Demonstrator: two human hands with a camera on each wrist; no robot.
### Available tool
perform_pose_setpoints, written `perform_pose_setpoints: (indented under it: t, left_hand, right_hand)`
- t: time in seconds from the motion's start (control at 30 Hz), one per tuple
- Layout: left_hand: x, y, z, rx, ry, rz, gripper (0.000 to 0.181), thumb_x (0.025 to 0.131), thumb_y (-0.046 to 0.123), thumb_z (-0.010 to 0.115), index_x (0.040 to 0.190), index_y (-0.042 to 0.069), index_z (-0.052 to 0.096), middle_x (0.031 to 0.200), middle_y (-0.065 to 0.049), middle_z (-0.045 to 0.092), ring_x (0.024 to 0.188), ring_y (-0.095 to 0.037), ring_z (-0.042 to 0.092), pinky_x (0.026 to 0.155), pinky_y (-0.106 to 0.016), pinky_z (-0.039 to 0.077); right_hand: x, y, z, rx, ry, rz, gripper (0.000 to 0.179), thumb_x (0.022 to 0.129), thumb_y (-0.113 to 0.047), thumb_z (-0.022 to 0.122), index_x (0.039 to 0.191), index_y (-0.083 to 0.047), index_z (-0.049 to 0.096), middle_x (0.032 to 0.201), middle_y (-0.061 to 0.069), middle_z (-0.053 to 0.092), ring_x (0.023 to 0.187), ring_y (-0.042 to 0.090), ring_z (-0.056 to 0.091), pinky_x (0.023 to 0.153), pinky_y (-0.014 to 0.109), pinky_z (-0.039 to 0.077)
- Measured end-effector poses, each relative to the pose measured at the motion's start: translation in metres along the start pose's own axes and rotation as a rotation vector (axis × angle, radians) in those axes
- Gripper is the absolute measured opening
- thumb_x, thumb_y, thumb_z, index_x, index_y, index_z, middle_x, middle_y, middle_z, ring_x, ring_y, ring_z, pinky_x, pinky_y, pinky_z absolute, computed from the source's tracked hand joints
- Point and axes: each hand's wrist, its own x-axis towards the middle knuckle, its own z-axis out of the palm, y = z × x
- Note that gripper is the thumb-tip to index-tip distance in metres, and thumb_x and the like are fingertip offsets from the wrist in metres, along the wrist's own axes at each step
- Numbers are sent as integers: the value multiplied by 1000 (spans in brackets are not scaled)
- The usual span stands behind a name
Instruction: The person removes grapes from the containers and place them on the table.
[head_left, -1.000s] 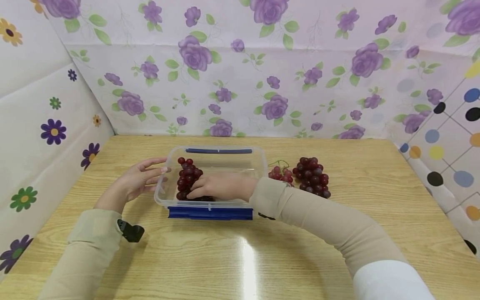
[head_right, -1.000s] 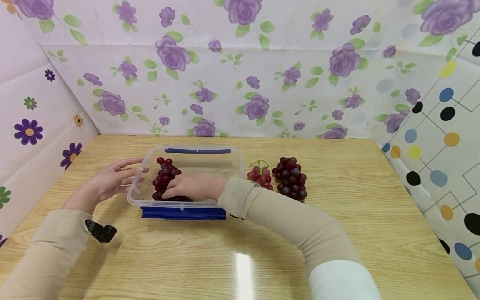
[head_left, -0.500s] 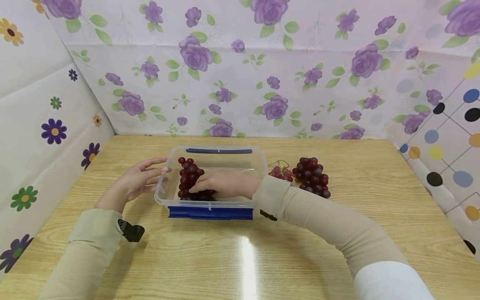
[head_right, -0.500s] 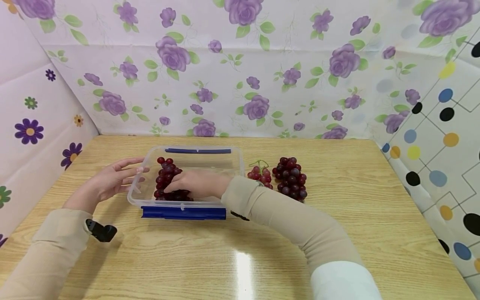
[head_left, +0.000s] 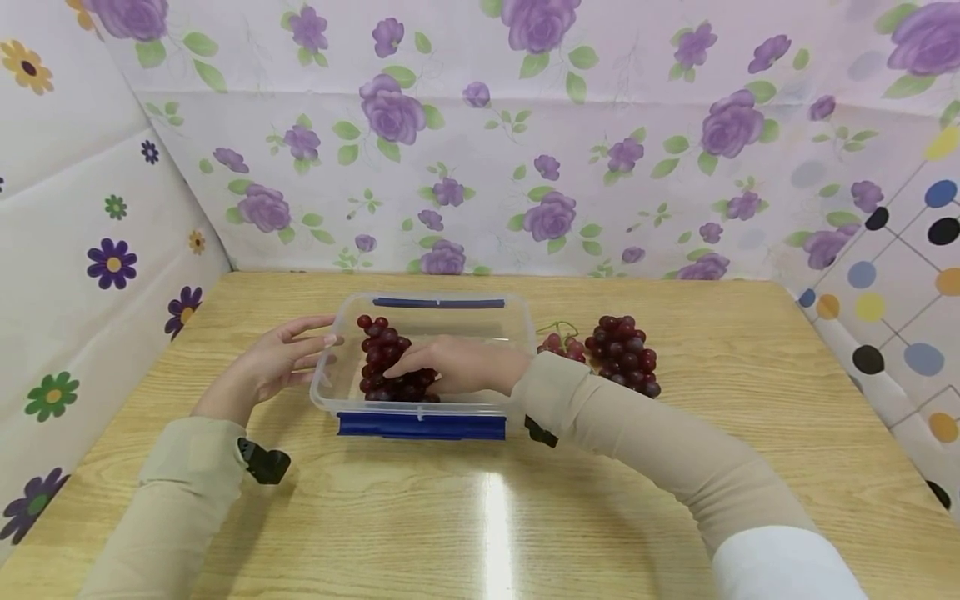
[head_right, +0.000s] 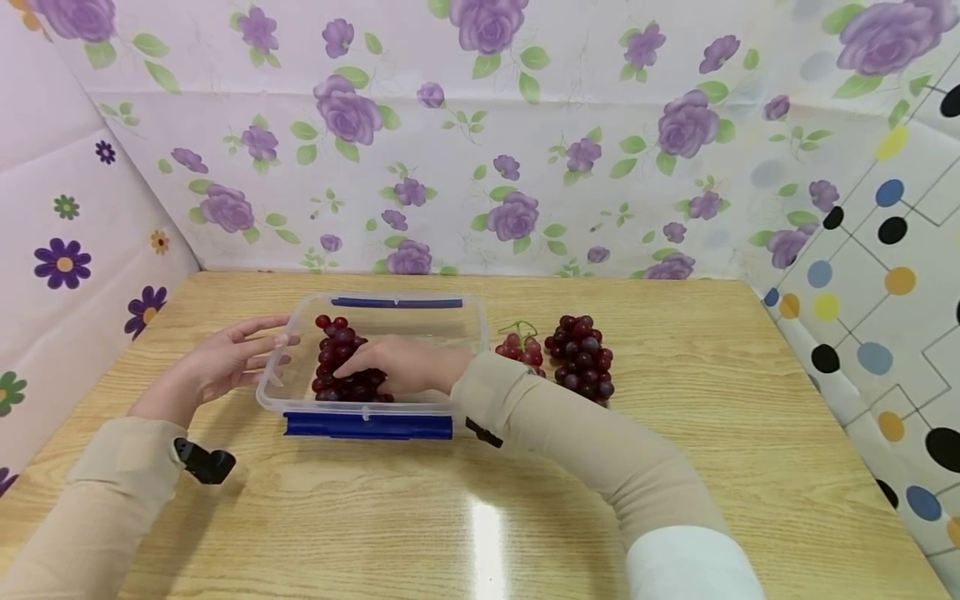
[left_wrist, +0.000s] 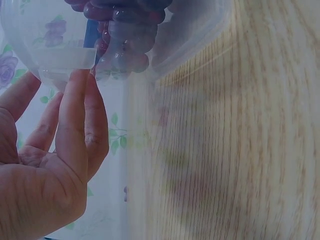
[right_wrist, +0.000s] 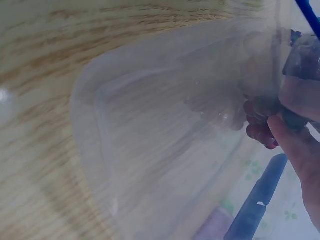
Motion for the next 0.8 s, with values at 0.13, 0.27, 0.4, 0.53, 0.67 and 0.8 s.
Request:
perform_pose_setpoints:
  t: [0.13,0.27,0.4,0.53,0.67,0.8]
  left_hand:
    - [1,0,0,-1,-4,-2,72,92,40,61,151,17,27,108,19,59,123,-23,52,85,-30,54]
    - [1,1,1,-14,-11,2,72,93,39,61,151,17,26,107,20,59,112,-13,58,84,-29,54]
    - [1,1,1,-27,-18,10,71,93,37,61,151,16,26,106,20,60,105,-7,60,82,-28,55]
    - [1,1,1,-33,-19,8,71,93,36,61,151,17,27,103,21,61,103,-6,61,81,-28,55]
    - [1,1,1,-30,-21,8,70,93,37,61,151,17,27,103,21,61,103,-6,61,82,-27,55]
    - [1,0,0,-25,-26,17,69,94,37,59,151,17,27,104,21,60,102,-4,61,82,-27,54]
  right_hand:
    - [-1,2,0,20,18,15,53,88,4,63,137,-11,52,137,7,54,128,19,48,99,24,44]
    - [-3,5,0,55,39,34,54,87,4,64,137,-11,52,137,6,55,126,18,50,94,21,47]
    - [-6,8,-1,106,84,45,53,86,2,66,136,-11,53,135,6,56,121,18,54,85,18,49]
    - [-11,10,-3,195,128,62,53,86,2,67,136,-10,53,134,9,56,120,21,54,84,19,50]
    - [-15,10,-7,282,150,111,56,86,2,66,138,-12,52,139,11,51,125,24,50,86,22,51]
    - [-18,10,-9,309,183,143,56,87,0,67,138,-14,51,142,10,49,128,24,48,87,23,51]
